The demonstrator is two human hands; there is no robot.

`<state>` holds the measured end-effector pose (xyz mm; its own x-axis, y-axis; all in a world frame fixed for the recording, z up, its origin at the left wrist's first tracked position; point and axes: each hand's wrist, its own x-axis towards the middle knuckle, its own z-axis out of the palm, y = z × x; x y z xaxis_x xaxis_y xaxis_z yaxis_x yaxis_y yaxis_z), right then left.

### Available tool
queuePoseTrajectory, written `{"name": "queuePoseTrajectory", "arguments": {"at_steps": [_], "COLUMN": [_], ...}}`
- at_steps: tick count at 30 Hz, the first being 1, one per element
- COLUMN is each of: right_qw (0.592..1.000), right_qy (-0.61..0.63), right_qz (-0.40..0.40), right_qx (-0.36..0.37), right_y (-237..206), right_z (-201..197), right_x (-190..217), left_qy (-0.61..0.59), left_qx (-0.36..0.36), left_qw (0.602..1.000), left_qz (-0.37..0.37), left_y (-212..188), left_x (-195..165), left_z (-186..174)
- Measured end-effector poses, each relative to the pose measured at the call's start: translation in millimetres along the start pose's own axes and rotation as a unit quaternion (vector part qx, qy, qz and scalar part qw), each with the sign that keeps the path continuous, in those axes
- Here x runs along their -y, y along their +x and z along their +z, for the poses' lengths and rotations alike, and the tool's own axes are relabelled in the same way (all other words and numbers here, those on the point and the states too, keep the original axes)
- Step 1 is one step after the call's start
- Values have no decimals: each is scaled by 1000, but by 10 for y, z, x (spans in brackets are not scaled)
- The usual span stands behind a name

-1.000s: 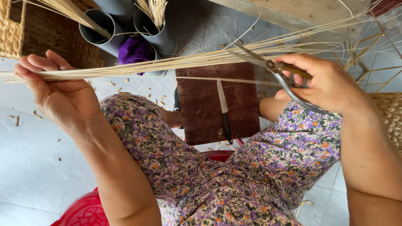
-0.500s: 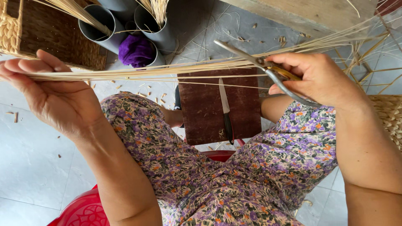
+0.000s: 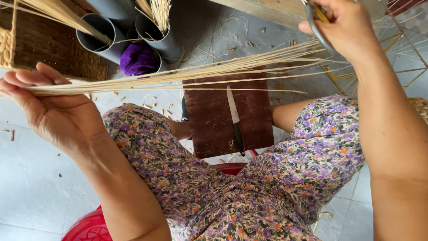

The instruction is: The person sits on a red plastic chair and prepares thin bamboo strips. They sort and align strips from a bundle, pull individual strips from containers, trim the ends with scissors, and scrape or cut strips against a small knife resting on a wooden board, gathering the processed strips in one hand.

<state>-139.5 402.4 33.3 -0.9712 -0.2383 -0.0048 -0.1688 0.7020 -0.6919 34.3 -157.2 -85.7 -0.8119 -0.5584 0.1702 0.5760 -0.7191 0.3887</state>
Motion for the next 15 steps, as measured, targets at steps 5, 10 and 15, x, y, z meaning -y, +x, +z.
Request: {"name": "queuePoseTrajectory", "arguments": {"at_steps": [5, 10, 15], "right_qw": [983, 957, 942], "right_qy": [-174, -284, -329], "right_qz": [58, 7, -36], "right_qx": [-14, -50, -51], "right_y": [633, 976, 1132], "right_z": [81, 198, 199], "right_x": [-495, -795, -801], "left_qy": [36, 25, 5], "left_qx": [20, 13, 14], "left_qw": [999, 1000, 1000], "left_qz": [-7, 2, -7], "left_y": [-8, -10, -71], "left_x": [46, 193, 347], "left_z": [122, 387, 721]}}
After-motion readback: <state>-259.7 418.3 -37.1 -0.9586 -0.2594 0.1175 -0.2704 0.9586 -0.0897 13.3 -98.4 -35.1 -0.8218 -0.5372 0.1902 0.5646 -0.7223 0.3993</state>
